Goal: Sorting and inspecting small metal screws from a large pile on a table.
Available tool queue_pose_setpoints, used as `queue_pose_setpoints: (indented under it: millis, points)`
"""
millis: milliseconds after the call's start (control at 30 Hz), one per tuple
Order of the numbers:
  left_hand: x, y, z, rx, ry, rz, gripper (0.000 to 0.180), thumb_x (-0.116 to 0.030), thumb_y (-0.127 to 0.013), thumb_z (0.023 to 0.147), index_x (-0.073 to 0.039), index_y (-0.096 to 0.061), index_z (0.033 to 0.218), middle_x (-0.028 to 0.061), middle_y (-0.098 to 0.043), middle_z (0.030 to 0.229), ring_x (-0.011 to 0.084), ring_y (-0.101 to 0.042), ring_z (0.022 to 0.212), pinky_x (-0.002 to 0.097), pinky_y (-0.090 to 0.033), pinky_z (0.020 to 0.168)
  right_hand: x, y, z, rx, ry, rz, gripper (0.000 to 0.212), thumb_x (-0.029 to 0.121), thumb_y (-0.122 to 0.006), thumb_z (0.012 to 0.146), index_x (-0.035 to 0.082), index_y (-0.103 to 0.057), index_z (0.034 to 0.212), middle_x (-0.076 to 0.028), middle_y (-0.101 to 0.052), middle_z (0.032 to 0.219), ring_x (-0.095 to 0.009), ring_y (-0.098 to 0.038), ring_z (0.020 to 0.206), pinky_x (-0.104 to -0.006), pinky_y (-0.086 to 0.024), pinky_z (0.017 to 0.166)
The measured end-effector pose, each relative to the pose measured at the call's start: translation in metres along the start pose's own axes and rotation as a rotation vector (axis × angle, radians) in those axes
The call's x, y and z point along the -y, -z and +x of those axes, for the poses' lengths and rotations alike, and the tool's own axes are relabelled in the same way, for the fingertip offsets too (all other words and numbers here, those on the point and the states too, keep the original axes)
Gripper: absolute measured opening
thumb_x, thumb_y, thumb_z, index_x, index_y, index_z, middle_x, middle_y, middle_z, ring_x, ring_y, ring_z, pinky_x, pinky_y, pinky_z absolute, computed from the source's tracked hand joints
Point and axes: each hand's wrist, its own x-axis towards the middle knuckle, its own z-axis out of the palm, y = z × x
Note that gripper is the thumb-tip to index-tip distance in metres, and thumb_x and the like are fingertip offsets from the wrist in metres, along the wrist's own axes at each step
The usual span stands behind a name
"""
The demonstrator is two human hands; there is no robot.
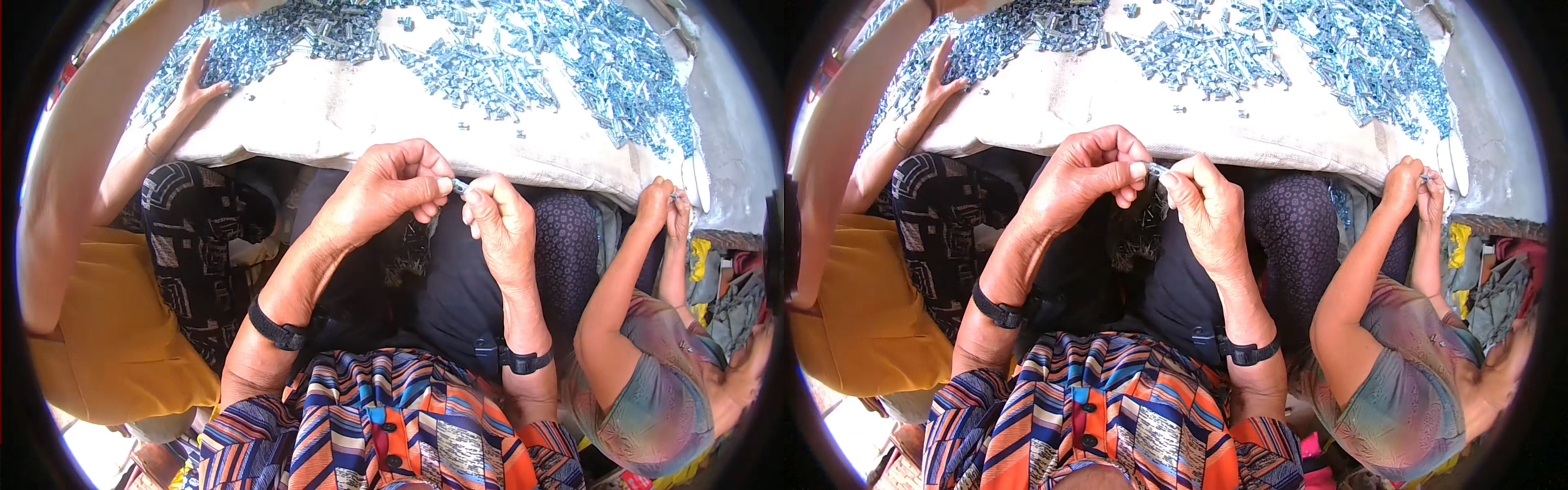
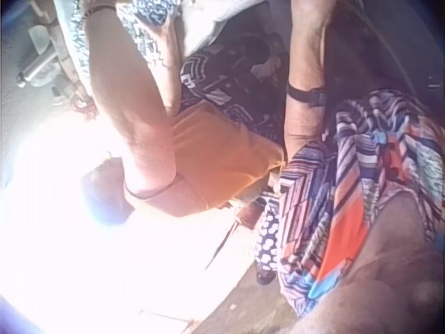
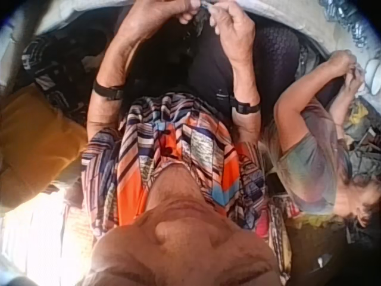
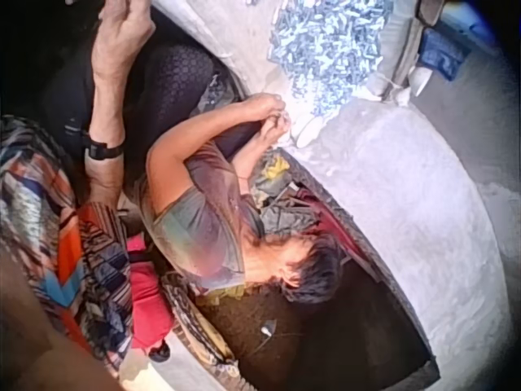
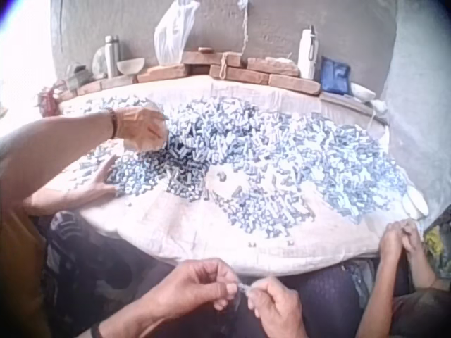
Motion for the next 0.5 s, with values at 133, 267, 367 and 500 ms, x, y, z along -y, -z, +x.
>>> queue_pose_setpoints:
  millis: [133,267,367,500]
  points:
    - [-0.001,0.008,-0.005,0.162,0.103,-0.098,0.011,-0.011,-0.066,0.084,-0.005,-0.058,0.089,-0.0015,-0.058,0.07,0.0071,-0.056,0.06,0.0194,-0.044,0.054,0.001,0.006,0.0,0.24,-0.164,0.28,0.025,0.026,-0.055,0.094,0.005,-0.055,0.08,0.001,-0.054,0.062,-0.002,-0.044,0.052,-0.0166,-0.034,0.047]
    - [0.005,0.003,-0.003,0.369,0.086,-0.227,0.015,-0.017,-0.065,0.087,-0.007,-0.054,0.087,0.0066,-0.066,0.076,0.0071,-0.054,0.061,0.0191,-0.039,0.052,-0.007,0.005,-0.005,0.401,-0.257,0.622,0.031,0.032,-0.054,0.094,0.007,-0.053,0.076,0.0,-0.054,0.062,-0.003,-0.045,0.052,-0.0158,-0.034,0.047]
    - [0.009,0.012,-0.004,0.275,0.129,-0.08,0.016,-0.017,-0.067,0.086,-0.007,-0.056,0.091,-0.0015,-0.06,0.075,0.005,-0.051,0.065,0.019,-0.039,0.055,-0.011,0.001,-0.005,0.371,-0.306,0.587,0.029,0.03,-0.055,0.094,0.006,-0.054,0.078,0.001,-0.054,0.063,-0.003,-0.045,0.052,-0.0162,-0.035,0.047]
    - [-0.006,0.034,0.005,0.055,0.052,0.165,0.013,-0.016,-0.066,0.085,-0.006,-0.06,0.091,-0.0044,-0.056,0.073,0.0046,-0.049,0.064,0.0203,-0.04,0.056,-0.01,0.012,-0.003,0.315,-0.276,0.121,0.019,0.02,-0.058,0.092,0.005,-0.056,0.081,0.002,-0.052,0.063,-0.003,-0.045,0.053,-0.0175,-0.036,0.048]
